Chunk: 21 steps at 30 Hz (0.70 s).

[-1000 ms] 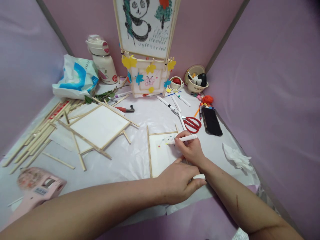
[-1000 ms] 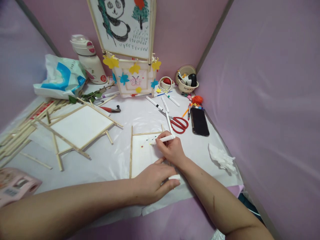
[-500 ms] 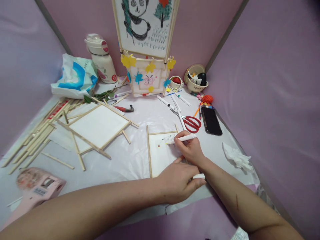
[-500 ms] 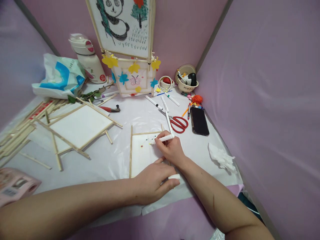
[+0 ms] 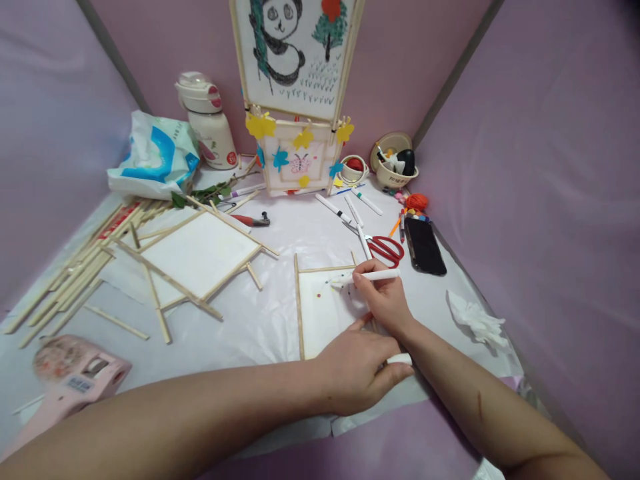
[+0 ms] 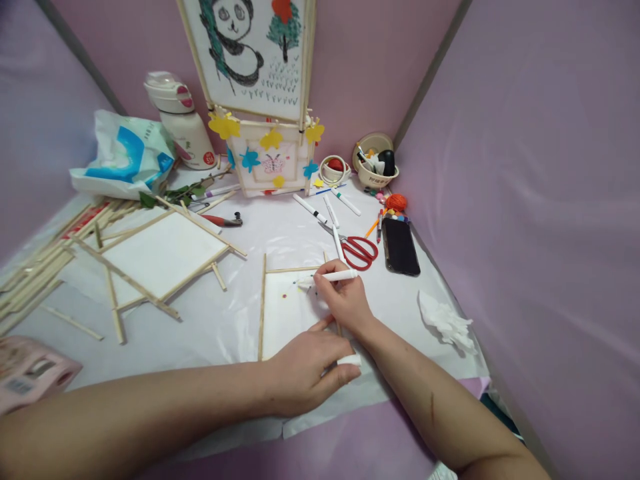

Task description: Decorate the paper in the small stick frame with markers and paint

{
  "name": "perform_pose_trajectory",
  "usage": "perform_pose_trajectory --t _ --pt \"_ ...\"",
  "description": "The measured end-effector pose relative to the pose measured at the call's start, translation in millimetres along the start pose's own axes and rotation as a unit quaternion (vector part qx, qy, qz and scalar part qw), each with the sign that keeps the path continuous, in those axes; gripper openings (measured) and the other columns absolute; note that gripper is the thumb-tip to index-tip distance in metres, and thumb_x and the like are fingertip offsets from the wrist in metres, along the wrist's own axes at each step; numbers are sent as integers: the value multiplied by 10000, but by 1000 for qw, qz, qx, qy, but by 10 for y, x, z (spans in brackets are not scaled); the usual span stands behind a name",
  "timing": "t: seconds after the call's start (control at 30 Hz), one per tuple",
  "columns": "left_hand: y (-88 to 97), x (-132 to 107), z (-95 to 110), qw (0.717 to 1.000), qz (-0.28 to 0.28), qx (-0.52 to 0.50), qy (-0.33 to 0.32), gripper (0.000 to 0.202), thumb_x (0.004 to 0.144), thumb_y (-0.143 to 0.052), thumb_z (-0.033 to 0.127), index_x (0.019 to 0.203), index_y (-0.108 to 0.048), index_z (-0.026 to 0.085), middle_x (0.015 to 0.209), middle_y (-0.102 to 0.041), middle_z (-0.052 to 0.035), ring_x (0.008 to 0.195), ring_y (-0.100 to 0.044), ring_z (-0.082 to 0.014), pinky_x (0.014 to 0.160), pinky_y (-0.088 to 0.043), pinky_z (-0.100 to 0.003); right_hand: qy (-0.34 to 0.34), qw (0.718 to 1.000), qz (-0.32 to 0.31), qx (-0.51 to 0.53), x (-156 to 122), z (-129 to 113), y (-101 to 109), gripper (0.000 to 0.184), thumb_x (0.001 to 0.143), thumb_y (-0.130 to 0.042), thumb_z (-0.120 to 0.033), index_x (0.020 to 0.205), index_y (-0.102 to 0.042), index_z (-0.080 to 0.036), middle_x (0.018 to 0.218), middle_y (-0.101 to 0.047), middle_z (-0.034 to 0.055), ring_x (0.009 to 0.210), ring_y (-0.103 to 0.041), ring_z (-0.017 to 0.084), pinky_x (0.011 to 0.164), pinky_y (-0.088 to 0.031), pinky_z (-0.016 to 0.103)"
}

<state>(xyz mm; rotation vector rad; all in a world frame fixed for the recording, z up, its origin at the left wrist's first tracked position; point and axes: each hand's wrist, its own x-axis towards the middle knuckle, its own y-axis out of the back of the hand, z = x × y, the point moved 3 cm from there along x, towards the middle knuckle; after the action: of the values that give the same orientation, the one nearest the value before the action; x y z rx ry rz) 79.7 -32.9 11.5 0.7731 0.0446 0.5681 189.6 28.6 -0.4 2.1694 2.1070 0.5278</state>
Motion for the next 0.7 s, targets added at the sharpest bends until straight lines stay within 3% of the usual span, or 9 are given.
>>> perform_pose_trajectory --t 0.17,0.3,0.43,0.57,0.7 --pt "-17 -17 -1 1000 2 -3 -3 336 1010 -442 396 813 -585 164 760 -686 -39 763 -658 -200 1072 -365 -424 -17 998 -56 -15 150 -101 -37 54 830 -625 -243 824 -588 -203 711 -565 -22 634 -513 128 580 -422 255" --pt "-42 -31 -23 1000 8 -12 8 339 976 -504 430 776 -579 167 727 -674 -22 729 -652 -186 988 -414 -379 98 992 -30 -76 162 -115 -55 66 856 -570 -246 800 -552 -216 663 -540 -20 588 -496 132 536 -409 263" --pt "-99 -20 -82 999 16 -31 18 335 933 -577 466 777 -586 169 757 -688 -12 735 -658 -185 910 -431 -348 186 973 -45 -125 114 -56 -80 92 850 -554 -204 770 -515 -226 641 -533 -16 564 -484 136 519 -397 277" --pt "-178 15 -129 999 30 -26 -1 374 912 -618 501 763 -609 158 723 -697 -4 738 -669 -169 985 -382 -348 179 971 -56 -146 121 -28 -69 93 853 -548 -185 779 -511 -228 645 -545 -12 565 -493 141 527 -404 286" --pt "-219 41 -139 999 28 -23 3 379 914 -619 504 763 -618 157 727 -715 -5 731 -676 -170 921 -408 -334 163 974 -71 -139 122 -22 -73 86 855 -559 -185 789 -522 -226 658 -557 -9 574 -497 140 533 -409 285"
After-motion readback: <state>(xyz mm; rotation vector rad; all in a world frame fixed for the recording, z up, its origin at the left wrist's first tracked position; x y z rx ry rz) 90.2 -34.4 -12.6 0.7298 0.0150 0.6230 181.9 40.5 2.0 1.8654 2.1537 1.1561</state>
